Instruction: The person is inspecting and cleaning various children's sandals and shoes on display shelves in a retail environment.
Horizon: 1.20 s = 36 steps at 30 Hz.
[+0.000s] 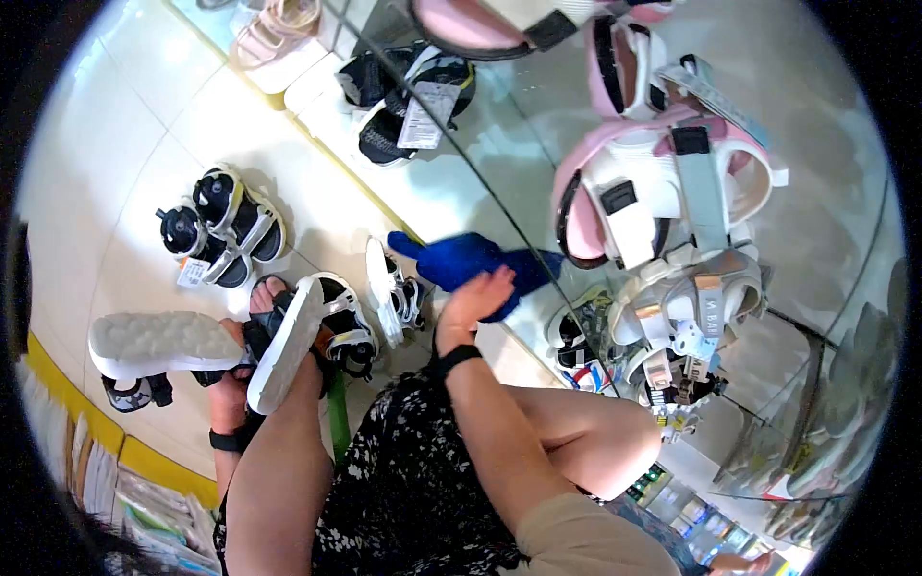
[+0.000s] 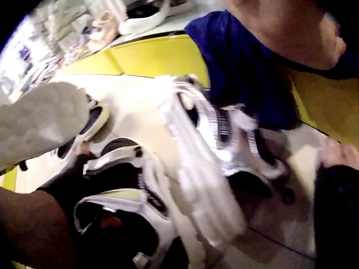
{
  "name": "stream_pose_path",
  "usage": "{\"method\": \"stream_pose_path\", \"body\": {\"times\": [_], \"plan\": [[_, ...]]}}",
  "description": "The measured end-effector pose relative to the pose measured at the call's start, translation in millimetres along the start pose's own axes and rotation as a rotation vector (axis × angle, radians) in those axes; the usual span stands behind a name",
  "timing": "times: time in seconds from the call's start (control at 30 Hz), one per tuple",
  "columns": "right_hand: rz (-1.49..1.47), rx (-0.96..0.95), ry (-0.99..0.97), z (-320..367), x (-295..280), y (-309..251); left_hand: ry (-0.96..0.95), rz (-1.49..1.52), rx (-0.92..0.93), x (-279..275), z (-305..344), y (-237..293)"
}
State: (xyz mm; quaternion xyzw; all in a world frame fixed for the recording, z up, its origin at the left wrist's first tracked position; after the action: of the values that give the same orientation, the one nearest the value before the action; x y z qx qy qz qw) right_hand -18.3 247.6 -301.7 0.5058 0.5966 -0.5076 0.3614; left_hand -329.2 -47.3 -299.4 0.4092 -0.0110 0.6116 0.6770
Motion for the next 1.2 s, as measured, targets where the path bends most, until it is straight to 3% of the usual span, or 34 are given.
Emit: {"method": "stream_pose_path", "body": {"times": [0.03, 0.1, 0.2, 0.27, 0.37, 0.47, 0.53, 0.57, 0.6, 0.63, 0.67, 0.77, 0.83, 0.87, 0.93, 0.97, 1.0, 1.1, 1.2], "plan": [[0.039, -0.175, 0.109, 9, 19, -14, -0.016, -0.014, -0.011, -2, -2, -3], [-0.129, -0.246, 0.03, 12, 25, -87, -0.024, -0.031, -0.023, -3, -3, -4], [-0.2, -0.345, -0.238, 10, 37, -170, -0.026, -0.034, -0.038, -1, -5, -2], [-0.207, -0.551, -0.384, 13, 28, -211, -0.031, -0.046, -0.039, 0, -6, 0], [-0.273, -0.866, -0.476, 13, 21, -196, -0.044, -0.086, 0.003, 6, -7, 8], [-0.211, -0.902, -0.499, -4, 9, -137, -0.052, -0.072, 0.009, 2, -8, 13], [-0.262, -0.74, -0.382, -33, 4, -66, -0.032, -0.099, 0.041, 2, -5, 18], [-0.138, -0.641, -0.294, -50, 5, -24, -0.009, -0.133, 0.08, 3, -4, 20], [-0.131, -0.55, -0.192, -73, 20, 37, 0.013, -0.168, 0.121, 1, -5, 23], [-0.309, -0.137, -0.319, -104, 34, 86, 0.0, -0.047, 0.048, -2, -6, 15], [-0.482, 0.297, -0.34, -122, 43, 137, 0.012, -0.151, 0.128, -3, -6, 20], [0.61, -0.331, -0.346, -160, 64, 114, 0.112, -0.096, 0.102, -11, -3, 18], [0.538, -0.346, -0.292, -162, 63, 65, 0.13, -0.028, 0.025, -10, -1, 19], [0.337, -0.348, -0.225, -161, 64, 22, 0.08, -0.013, 0.027, -12, -2, 16], [-0.07, -0.396, -0.108, -155, 66, -65, 0.218, 0.04, 0.034, -22, -3, 11], [-0.007, -0.693, -0.077, -153, 88, -94, 0.082, 0.099, 0.005, -15, -5, 12], [0.051, -0.992, -0.039, -139, 103, -112, 0.08, 0.107, -0.002, -15, -6, 13], [-0.176, -0.794, -0.118, -117, 71, -161, 0.101, 0.137, 0.025, -12, -6, 21], [-0.333, -0.847, -0.212, -92, 64, -149, 0.121, 0.075, 0.085, -11, -7, 31]]}}
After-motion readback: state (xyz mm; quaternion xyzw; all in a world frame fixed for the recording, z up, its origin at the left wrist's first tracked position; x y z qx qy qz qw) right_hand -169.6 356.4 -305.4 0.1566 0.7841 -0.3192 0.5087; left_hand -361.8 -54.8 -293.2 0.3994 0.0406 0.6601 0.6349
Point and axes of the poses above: each hand's wrist, its own z-axis away from the middle knuckle, its own x-axis out of the palm, y = z × x, the point moved 9 cm from there along -z, towards the middle knuckle
